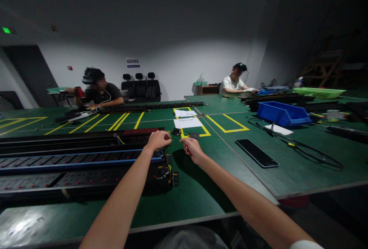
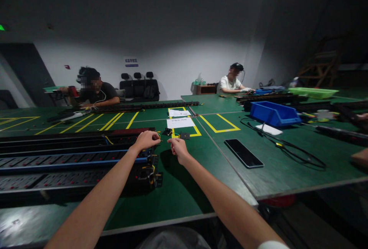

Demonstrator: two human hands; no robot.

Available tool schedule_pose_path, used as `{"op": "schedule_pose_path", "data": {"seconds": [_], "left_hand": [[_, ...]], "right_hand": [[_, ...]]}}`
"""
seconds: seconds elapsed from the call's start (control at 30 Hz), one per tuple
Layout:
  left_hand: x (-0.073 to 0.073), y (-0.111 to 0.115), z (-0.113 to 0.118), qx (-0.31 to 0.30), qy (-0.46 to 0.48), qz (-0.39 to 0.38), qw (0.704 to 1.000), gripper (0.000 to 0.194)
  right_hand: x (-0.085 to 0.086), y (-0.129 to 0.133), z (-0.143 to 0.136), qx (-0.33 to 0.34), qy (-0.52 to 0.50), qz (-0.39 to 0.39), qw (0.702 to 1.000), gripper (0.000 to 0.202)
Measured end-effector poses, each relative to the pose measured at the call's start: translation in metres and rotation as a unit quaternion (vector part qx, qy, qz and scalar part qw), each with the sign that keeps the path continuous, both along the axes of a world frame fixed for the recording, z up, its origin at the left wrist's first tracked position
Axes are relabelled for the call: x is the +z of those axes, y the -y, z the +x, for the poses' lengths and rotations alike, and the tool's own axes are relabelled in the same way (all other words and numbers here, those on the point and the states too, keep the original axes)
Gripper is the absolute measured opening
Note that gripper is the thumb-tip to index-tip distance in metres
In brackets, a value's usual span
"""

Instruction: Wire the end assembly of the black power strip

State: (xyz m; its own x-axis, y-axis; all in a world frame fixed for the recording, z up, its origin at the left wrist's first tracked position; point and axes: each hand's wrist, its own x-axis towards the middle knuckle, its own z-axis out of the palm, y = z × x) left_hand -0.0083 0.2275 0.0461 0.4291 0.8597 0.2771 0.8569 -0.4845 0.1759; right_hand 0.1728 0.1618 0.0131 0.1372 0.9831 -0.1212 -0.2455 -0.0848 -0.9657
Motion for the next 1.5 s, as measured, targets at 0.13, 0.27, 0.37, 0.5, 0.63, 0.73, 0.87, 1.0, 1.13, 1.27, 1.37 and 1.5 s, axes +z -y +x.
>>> {"op": "schedule_pose_path", "data": {"seconds": [0.13, 0.27, 0.37, 0.5, 0.63, 0.73, 0.87, 1.0, 1.13, 1.27, 1.37, 1.5], "left_hand": [[0.0001, -0.0002, -0.0005, 0.000, 0.001, -0.004, 1.000, 0.023], [-0.0006, -0.0008, -0.0011, -0.001, 0.003, 0.000, 1.000, 0.023], [-0.0006, -0.0005, -0.0009, 0.002, 0.002, -0.002, 1.000, 0.024], [0.0002, 0.0003, 0.0002, 0.011, -0.004, -0.008, 1.000, 0.024], [-0.0002, -0.0003, 0.0001, 0.012, -0.005, -0.004, 1.000, 0.023], [-0.0015, -0.0015, -0.0009, 0.004, -0.002, 0.002, 1.000, 0.022], [-0.0025, -0.0025, -0.0015, -0.002, 0.002, 0.006, 1.000, 0.023], [-0.0019, -0.0020, -0.0010, 0.000, -0.002, 0.004, 1.000, 0.023], [-0.0017, -0.0017, -0.0006, 0.005, -0.006, 0.003, 1.000, 0.024], [-0.0025, -0.0017, -0.0008, 0.001, -0.005, 0.008, 1.000, 0.024], [-0.0025, -0.0012, -0.0004, 0.005, -0.006, 0.006, 1.000, 0.023], [-0.0015, -0.0003, 0.0002, 0.009, -0.009, 0.004, 1.000, 0.023]], "right_hand": [[0.0003, 0.0002, 0.0000, 0.000, -0.001, 0.000, 1.000, 0.013], [0.0006, 0.0005, -0.0003, 0.001, 0.000, 0.003, 1.000, 0.011], [-0.0002, -0.0002, -0.0005, 0.003, -0.002, 0.005, 1.000, 0.010], [-0.0016, -0.0016, -0.0004, 0.003, -0.004, 0.007, 1.000, 0.010], [-0.0012, -0.0012, -0.0003, 0.003, -0.004, 0.005, 1.000, 0.010], [-0.0002, -0.0004, -0.0004, 0.003, -0.004, 0.003, 1.000, 0.009], [-0.0003, -0.0003, -0.0004, 0.003, 0.000, 0.004, 1.000, 0.009], [-0.0012, -0.0007, -0.0002, 0.004, 0.000, 0.008, 1.000, 0.010], [-0.0007, -0.0004, -0.0004, 0.006, -0.002, 0.007, 1.000, 0.009], [0.0000, -0.0004, -0.0006, 0.005, 0.001, 0.004, 1.000, 0.009], [-0.0004, -0.0008, -0.0005, 0.006, 0.005, 0.002, 1.000, 0.010], [-0.0015, -0.0013, 0.0000, 0.010, 0.004, 0.005, 1.000, 0.010]]}}
